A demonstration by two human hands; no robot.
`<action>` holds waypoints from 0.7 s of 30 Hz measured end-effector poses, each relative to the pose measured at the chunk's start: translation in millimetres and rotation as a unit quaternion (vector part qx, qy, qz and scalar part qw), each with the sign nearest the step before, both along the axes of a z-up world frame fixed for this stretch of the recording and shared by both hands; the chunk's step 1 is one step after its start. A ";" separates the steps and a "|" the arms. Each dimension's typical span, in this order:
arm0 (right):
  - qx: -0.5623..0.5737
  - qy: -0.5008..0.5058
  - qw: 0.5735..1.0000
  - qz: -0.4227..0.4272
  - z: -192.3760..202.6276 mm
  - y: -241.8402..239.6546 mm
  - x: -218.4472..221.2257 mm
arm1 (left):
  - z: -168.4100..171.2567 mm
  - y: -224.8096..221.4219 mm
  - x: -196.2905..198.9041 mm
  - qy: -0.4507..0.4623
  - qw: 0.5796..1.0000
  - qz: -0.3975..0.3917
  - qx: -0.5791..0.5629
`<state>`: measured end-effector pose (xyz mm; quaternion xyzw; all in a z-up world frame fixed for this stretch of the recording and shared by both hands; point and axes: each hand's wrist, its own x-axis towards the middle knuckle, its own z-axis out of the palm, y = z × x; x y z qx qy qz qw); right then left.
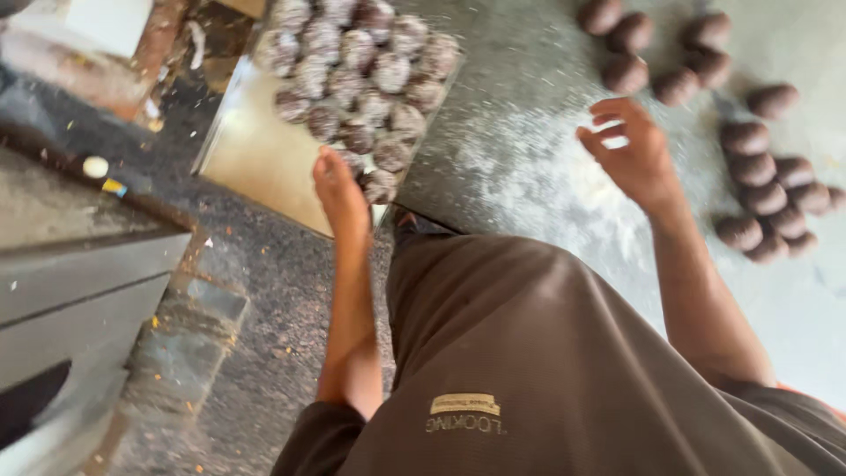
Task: The person rolls chocolate balls in a white powder on a stone surface and arranges them into a metal tray by hand.
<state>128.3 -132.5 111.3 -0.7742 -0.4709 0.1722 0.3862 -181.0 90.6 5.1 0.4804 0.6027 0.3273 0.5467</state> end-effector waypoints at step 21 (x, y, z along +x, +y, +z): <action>-0.148 -0.239 0.851 -0.443 -103.8 -237.1 59.7 | 58.6 -75.2 267.1 0.029 0.726 -0.528 0.439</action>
